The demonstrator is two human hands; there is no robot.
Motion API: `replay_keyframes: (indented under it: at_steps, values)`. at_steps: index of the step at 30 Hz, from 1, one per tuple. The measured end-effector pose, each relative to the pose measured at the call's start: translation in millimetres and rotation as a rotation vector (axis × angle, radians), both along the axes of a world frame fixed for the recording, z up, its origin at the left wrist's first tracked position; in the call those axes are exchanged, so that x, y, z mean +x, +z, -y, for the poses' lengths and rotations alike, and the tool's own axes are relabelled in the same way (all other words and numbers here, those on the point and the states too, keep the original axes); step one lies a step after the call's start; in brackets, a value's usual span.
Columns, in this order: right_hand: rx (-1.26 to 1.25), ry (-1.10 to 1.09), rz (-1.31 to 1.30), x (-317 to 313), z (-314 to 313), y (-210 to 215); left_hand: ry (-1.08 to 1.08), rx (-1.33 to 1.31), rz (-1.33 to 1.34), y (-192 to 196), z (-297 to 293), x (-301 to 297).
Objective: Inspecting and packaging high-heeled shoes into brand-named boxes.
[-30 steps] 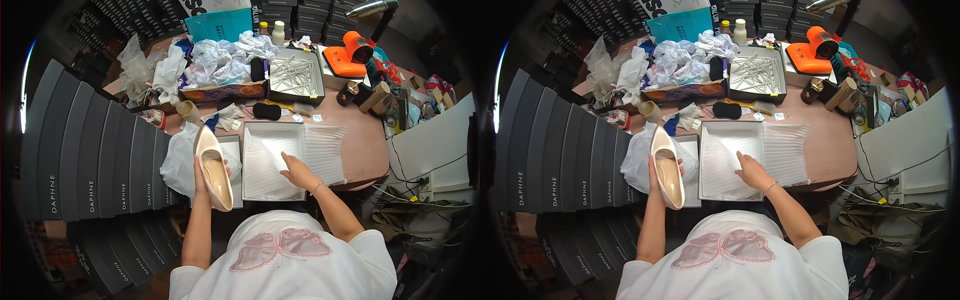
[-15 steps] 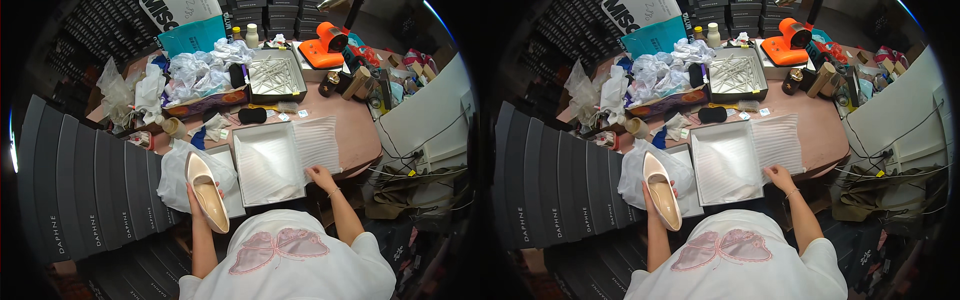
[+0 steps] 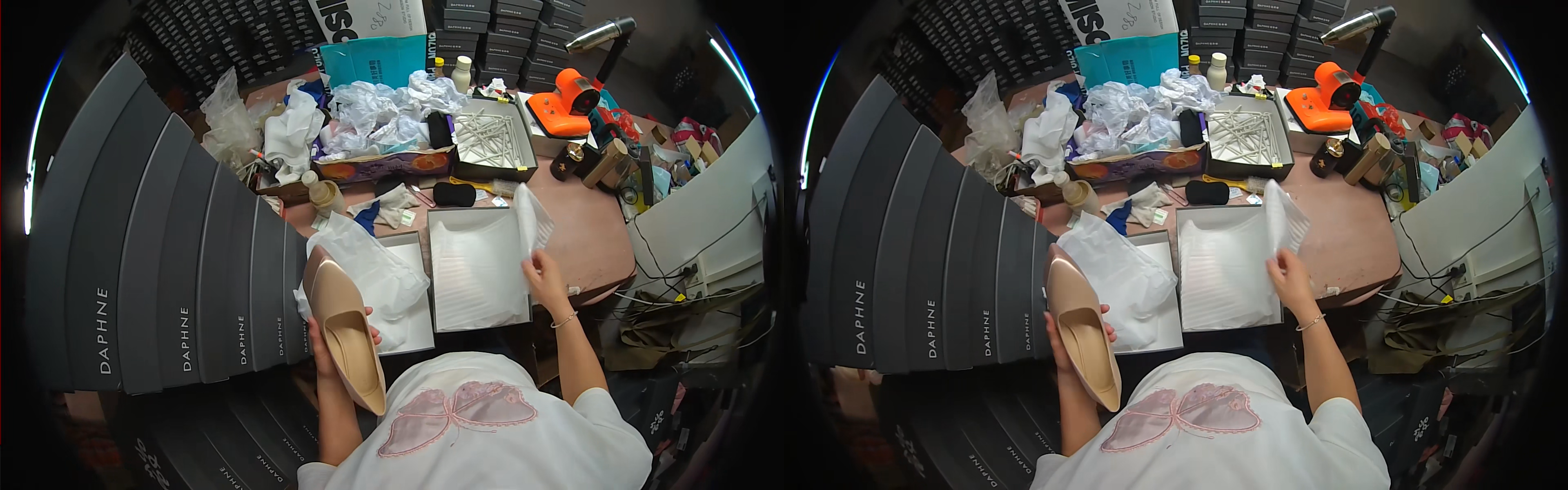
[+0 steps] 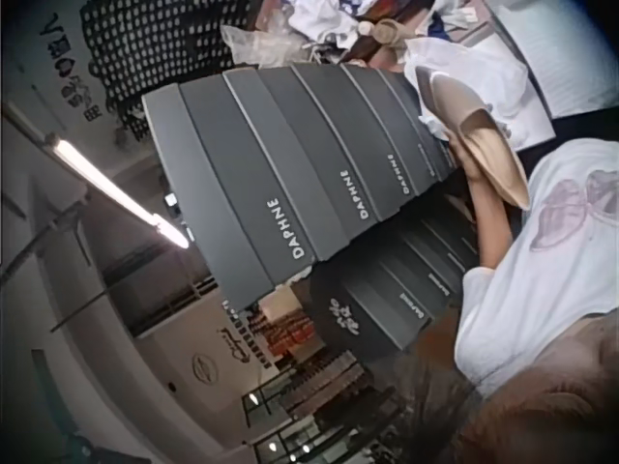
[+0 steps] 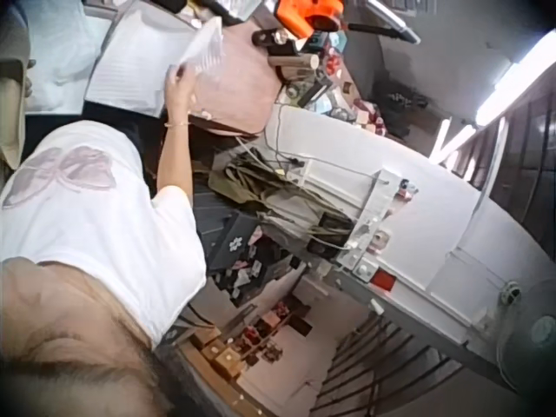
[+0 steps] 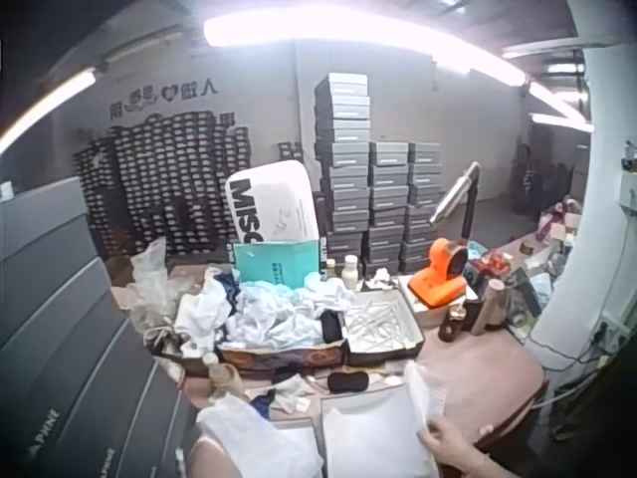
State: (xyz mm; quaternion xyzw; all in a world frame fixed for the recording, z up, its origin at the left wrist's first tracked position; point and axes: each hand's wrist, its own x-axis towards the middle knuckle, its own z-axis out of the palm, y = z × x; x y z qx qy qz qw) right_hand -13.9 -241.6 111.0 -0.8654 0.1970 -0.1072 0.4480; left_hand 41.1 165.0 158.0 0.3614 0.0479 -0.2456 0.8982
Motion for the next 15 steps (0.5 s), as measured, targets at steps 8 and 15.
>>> replay_keyframes:
  at_steps: [8,15]
  values:
    - [-0.173,1.082,0.496,82.4,-265.3,-57.1,-0.245,-0.007,0.134,45.4,10.4,-0.9]
    - [0.235,1.067,-0.282,4.2,-167.0,10.1,-0.364,0.193,-0.222,-60.0,-1.6,72.1]
